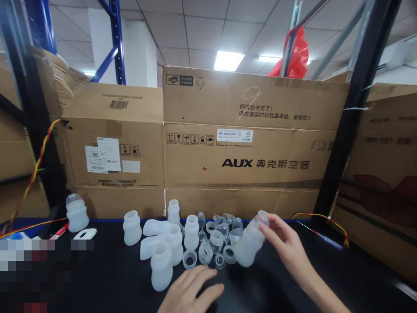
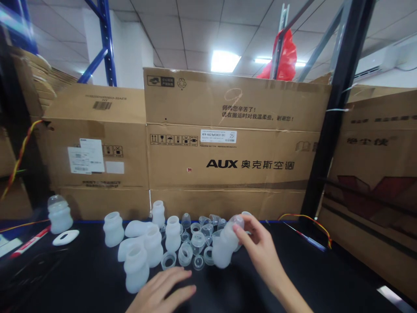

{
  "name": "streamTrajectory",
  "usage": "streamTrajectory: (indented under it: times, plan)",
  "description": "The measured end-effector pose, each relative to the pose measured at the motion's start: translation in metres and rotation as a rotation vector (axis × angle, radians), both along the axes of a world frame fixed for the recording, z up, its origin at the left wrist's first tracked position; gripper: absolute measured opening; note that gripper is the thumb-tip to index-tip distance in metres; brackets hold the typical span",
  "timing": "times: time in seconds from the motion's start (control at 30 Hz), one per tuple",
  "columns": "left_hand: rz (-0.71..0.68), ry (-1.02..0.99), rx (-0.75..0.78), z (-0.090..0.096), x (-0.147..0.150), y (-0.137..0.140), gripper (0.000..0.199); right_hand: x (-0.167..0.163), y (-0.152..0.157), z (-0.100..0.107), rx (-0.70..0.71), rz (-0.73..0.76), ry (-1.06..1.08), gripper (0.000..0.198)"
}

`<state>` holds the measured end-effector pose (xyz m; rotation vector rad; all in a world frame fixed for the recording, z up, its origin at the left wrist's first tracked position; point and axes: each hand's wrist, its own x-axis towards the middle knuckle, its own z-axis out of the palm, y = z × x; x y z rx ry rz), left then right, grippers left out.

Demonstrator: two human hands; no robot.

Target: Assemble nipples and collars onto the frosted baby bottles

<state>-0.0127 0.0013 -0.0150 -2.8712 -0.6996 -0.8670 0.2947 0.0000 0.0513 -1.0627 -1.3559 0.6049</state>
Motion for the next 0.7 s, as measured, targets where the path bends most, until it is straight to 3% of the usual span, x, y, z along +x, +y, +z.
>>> streamTrajectory:
  times: [0.1,0.2,0.33,0.5,0.7]
  plan:
    - [0.153,0.029,-0.151,0.003,-0.008,0.008,0.048,0.029,0.005,0.009,0.053,-0.192,-0.02,0.041]
    - [0.233,0.016,-0.297,-0.001,-0.012,0.009,0.051,0.057,0.009,0.013,0.058,-0.475,-0.09,0.046]
    - [0.239,-0.024,-0.345,-0.011,-0.011,0.007,0.056,0.089,0.016,0.008,-0.09,-0.77,-0.291,0.049]
    - [0.296,0.007,-0.257,-0.014,-0.006,0.009,0.073,0.115,0.028,-0.006,-0.226,-0.792,-0.408,0.051]
    - [0.308,0.101,-0.113,-0.022,-0.001,0.022,0.069,0.12,0.038,-0.018,-0.182,-0.836,-0.485,0.067]
